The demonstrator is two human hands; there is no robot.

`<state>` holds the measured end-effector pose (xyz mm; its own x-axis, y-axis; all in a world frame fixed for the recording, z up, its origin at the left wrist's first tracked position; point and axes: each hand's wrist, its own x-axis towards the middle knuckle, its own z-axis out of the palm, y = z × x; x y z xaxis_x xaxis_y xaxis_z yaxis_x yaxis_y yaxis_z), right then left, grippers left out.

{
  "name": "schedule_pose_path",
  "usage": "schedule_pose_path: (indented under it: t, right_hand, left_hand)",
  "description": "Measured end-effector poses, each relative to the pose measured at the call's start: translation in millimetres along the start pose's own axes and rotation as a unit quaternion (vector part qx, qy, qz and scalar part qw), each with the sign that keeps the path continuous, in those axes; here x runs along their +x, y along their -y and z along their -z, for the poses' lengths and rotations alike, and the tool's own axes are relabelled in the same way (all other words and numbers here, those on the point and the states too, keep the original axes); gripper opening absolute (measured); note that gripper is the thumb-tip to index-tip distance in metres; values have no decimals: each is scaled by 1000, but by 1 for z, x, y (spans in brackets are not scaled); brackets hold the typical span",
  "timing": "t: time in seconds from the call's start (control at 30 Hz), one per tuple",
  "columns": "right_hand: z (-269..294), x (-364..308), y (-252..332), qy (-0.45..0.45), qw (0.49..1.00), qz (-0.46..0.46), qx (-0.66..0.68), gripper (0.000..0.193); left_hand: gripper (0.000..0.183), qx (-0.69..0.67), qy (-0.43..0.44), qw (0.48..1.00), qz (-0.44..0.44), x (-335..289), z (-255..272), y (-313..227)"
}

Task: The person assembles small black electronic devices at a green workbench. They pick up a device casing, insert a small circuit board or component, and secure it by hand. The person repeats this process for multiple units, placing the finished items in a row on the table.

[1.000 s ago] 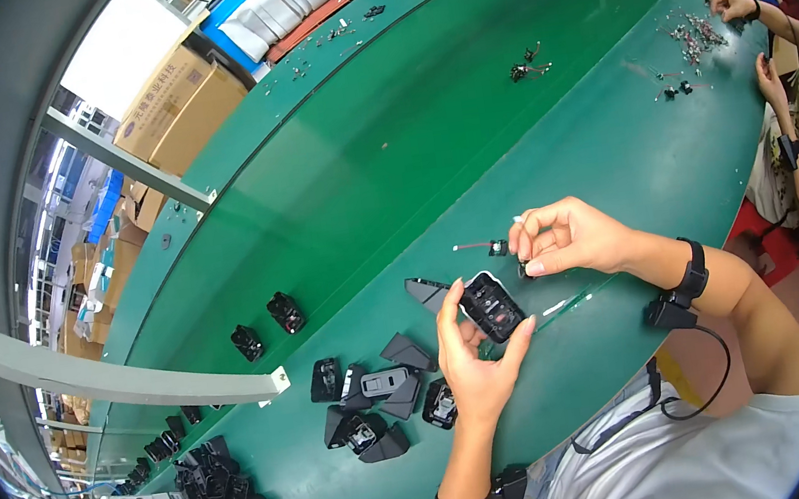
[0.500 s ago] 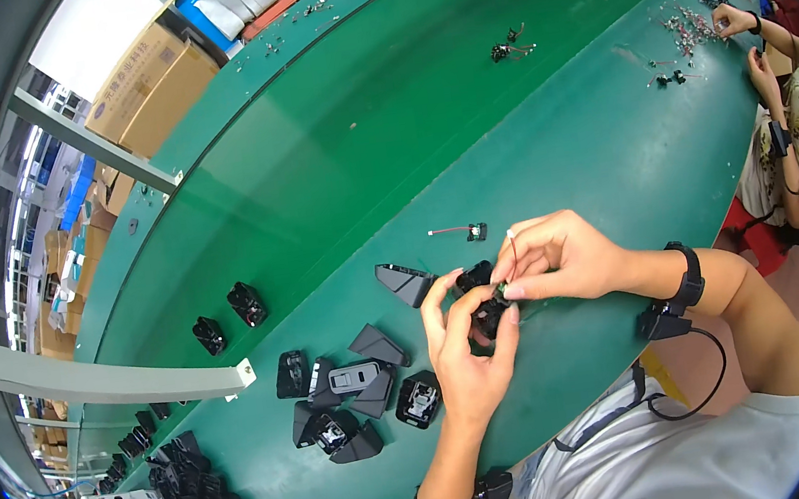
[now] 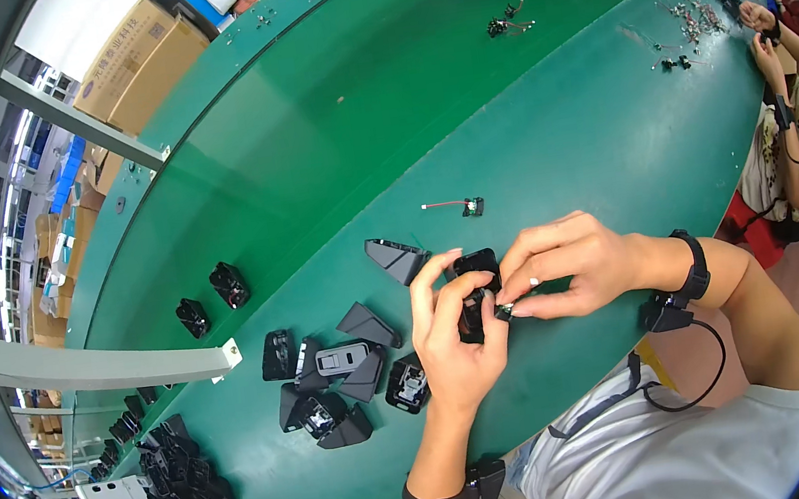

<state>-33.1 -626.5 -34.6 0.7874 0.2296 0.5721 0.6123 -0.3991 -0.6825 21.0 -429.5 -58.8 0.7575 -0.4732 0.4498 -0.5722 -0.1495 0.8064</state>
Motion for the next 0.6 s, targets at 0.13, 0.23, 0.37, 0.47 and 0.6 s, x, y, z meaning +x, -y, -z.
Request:
schedule_pose_path:
  t: [0.13,0.23,0.37,0.47,0.6]
  right_hand:
    - [-1,-1,-4,-50,998,11,-30,12]
    - [-3,-3,-5,-94,995,-25,-9,12]
    - [0,0,-2,-112,993,-36,-28,12]
    - [2,2,2,-96,991,-2,-89,13]
    - [-5,-2,3,-102,988,-1,-117,15]
  left_hand:
    - [34,-39,13,999,17,2,0,-3]
    - [54,-49,52,997,5,2,3,-4]
    - [62,-29,50,998,-9,2,1,-7]
    - [64,-60,38,997,6,2,0,-7]
    - [76,9,-4,1000,0,-2,1,-3]
